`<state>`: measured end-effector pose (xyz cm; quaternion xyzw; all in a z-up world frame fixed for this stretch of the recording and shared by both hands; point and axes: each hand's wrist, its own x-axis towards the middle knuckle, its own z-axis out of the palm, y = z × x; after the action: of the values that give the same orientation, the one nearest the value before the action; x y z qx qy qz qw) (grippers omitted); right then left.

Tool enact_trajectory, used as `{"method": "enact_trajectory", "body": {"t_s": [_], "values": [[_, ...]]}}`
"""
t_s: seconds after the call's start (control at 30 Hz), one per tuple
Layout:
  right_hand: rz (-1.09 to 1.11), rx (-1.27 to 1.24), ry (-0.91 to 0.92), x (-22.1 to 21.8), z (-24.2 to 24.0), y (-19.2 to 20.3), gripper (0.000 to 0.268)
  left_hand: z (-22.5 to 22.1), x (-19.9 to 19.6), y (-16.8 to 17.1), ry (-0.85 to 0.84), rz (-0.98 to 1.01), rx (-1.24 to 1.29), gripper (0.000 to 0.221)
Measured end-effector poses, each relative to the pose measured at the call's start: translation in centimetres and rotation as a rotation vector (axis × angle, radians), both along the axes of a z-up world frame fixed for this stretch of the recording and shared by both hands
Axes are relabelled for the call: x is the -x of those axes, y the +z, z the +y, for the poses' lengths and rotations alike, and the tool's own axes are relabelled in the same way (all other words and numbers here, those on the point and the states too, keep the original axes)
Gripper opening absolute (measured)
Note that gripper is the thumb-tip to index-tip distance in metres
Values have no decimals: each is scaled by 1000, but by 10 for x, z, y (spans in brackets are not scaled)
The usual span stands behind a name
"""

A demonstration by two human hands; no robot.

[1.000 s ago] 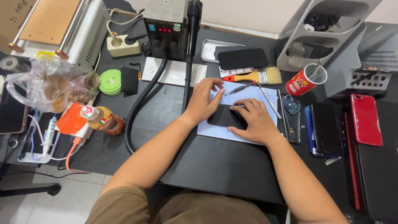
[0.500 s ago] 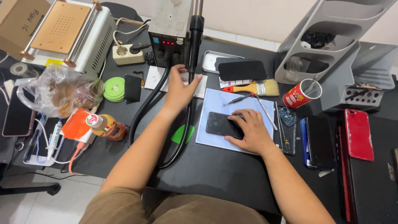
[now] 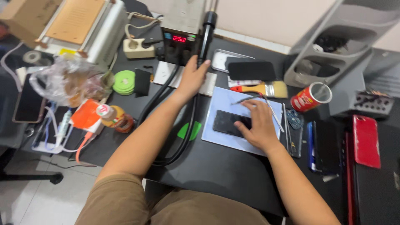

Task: The person disassembles a smartphone by removing the back cover, disconnecting internal components, and detaching the motherboard. They then use a heat gun to warm the device and a green plastic tool to pry open the screen assembly.

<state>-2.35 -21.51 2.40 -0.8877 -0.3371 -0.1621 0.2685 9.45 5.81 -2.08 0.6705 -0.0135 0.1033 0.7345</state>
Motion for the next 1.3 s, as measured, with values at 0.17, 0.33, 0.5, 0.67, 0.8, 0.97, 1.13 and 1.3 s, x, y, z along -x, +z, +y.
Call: {"method": "enact_trajectory", "body": {"t_s": [0.17, 0.33, 0.5, 0.67, 0.8, 0.97, 1.13, 1.3], "values": [[-29, -157, 18, -19, 23, 22, 51, -17, -13, -1, -37, 16, 200, 23], [169, -477, 49, -52, 51, 30, 40, -31, -5, 21, -63, -130, 172, 23], [640, -922, 48, -100, 52, 53, 34, -36, 33, 50, -216, -69, 80, 25], [436, -864, -49, -100, 62, 72, 26, -39, 72, 53, -331, 16, 249, 23], [-422, -107, 76, -65, 70, 94, 41, -19, 84, 57, -338, 87, 181, 24], [-562, 319, 329, -46, 91, 120, 53, 8, 108, 77, -351, 184, -106, 26], [-608, 407, 414, -46, 100, 125, 46, 25, 136, 103, -412, 197, -314, 37], [-647, 438, 371, -44, 108, 124, 41, 38, 181, 149, 32, -346, -877, 56]]}}
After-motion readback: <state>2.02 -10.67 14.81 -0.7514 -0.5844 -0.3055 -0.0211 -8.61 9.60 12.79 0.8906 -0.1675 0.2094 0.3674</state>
